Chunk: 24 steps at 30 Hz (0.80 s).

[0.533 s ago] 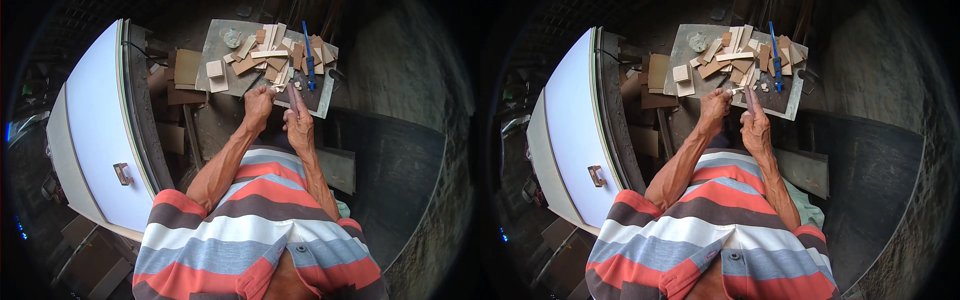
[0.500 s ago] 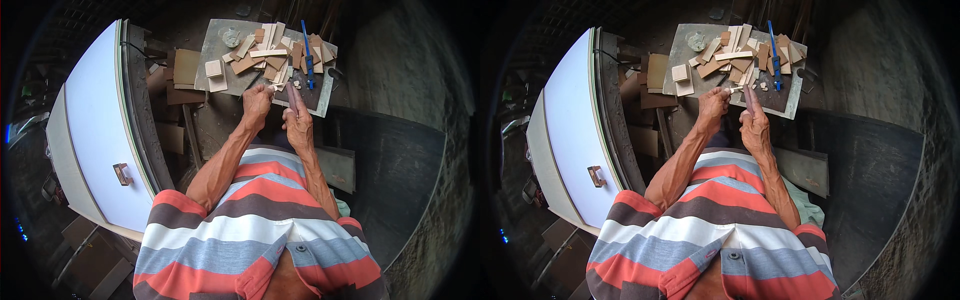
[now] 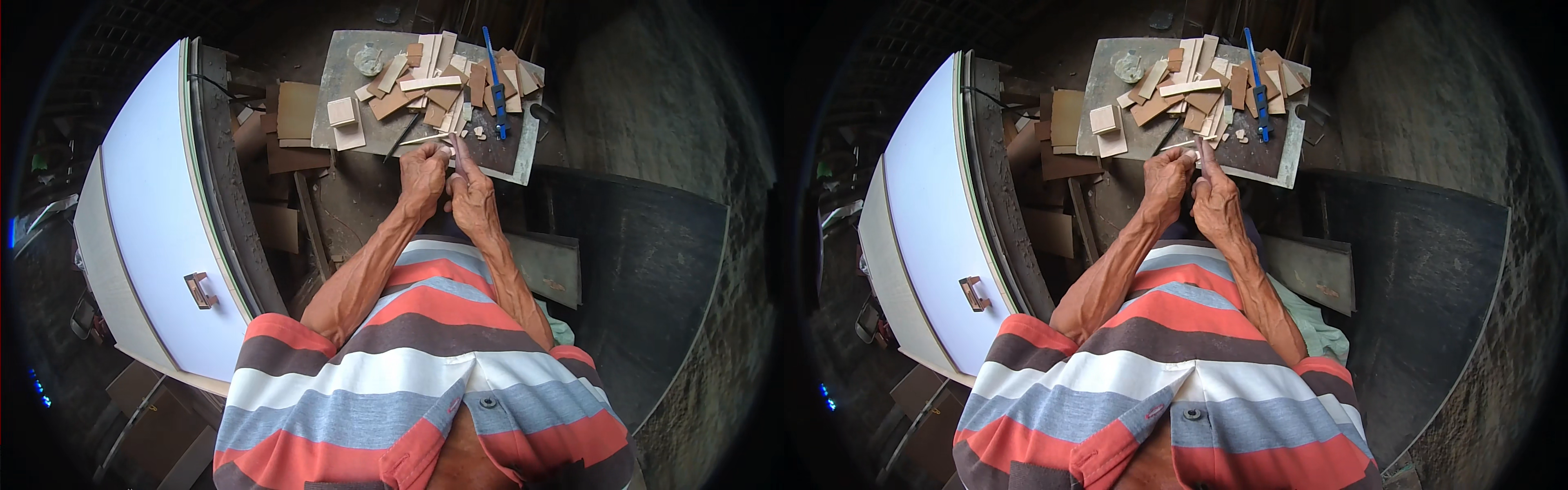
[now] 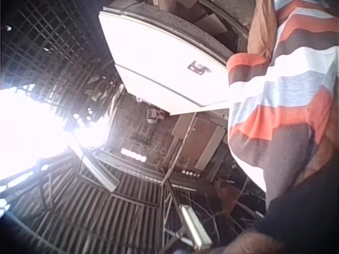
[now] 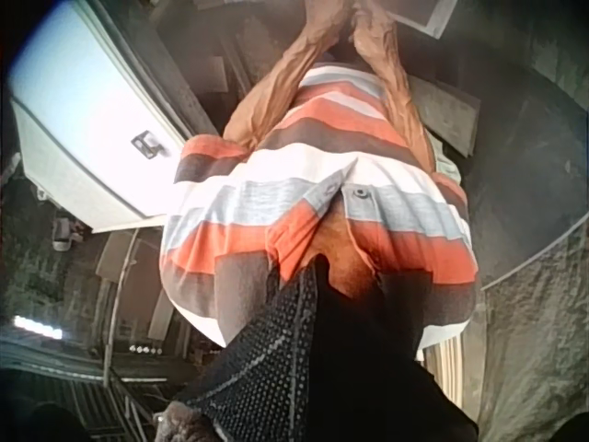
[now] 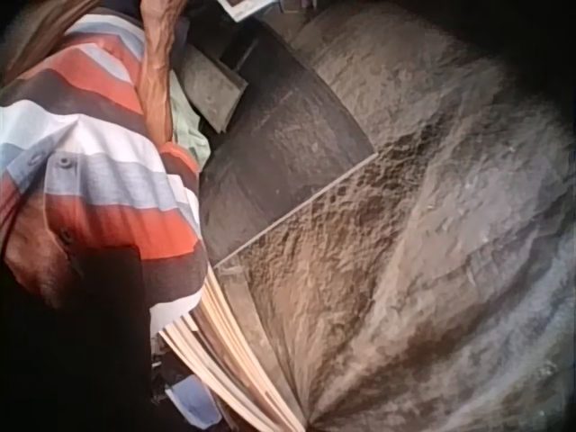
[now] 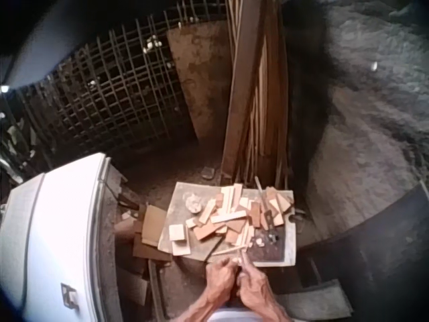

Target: The person works at a cluttered workbench, using a hammer and chisel to shape small wooden pieces. They repeatedly pick up wood scraps, position them, and strike them with the chisel to remove material. The person also uses a file to smooth the edges of the wood and a pencil to mark measurements on the pieces.

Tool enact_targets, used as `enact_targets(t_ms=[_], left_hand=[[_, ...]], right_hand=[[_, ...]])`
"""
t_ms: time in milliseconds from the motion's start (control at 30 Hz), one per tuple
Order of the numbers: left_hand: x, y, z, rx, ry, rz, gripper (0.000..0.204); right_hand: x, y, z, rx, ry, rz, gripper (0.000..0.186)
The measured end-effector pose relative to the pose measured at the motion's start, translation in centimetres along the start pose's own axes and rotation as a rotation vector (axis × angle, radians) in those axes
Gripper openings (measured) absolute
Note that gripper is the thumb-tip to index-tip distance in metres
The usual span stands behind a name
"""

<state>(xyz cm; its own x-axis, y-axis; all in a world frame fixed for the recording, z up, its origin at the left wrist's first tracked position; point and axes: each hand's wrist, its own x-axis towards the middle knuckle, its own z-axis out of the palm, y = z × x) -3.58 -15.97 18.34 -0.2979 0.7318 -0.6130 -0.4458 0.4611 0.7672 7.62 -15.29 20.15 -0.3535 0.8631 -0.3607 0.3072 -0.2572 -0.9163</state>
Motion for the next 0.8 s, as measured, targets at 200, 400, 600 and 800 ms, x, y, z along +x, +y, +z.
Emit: enact_targets(t_ms=[200,400,600,800], left_hand=[[0.1,-0.4,0.3,0.012,0.006,0.000,0.019],[-0.4,0.9,1.1,-0.036,-0.026,-0.055,0.019],[1.2,0.6,0.1,0.025,0.020,0.010,0.017],[2.9,2.9,-0.9,-0.105,-0.009,0.005,0.012]], right_hand=[[-0.5,-0.1,0.2,0.039,0.015,0.004,0.068],[0.3,-0.7,-0.3,0.022,0.002,0.022,0.065],[0.3,-1.1,0.3,0.068,-0.008,0.014,0.066],[-0.9,-2.0,-0.5,0.092,-0.038,0.030,0.066]])
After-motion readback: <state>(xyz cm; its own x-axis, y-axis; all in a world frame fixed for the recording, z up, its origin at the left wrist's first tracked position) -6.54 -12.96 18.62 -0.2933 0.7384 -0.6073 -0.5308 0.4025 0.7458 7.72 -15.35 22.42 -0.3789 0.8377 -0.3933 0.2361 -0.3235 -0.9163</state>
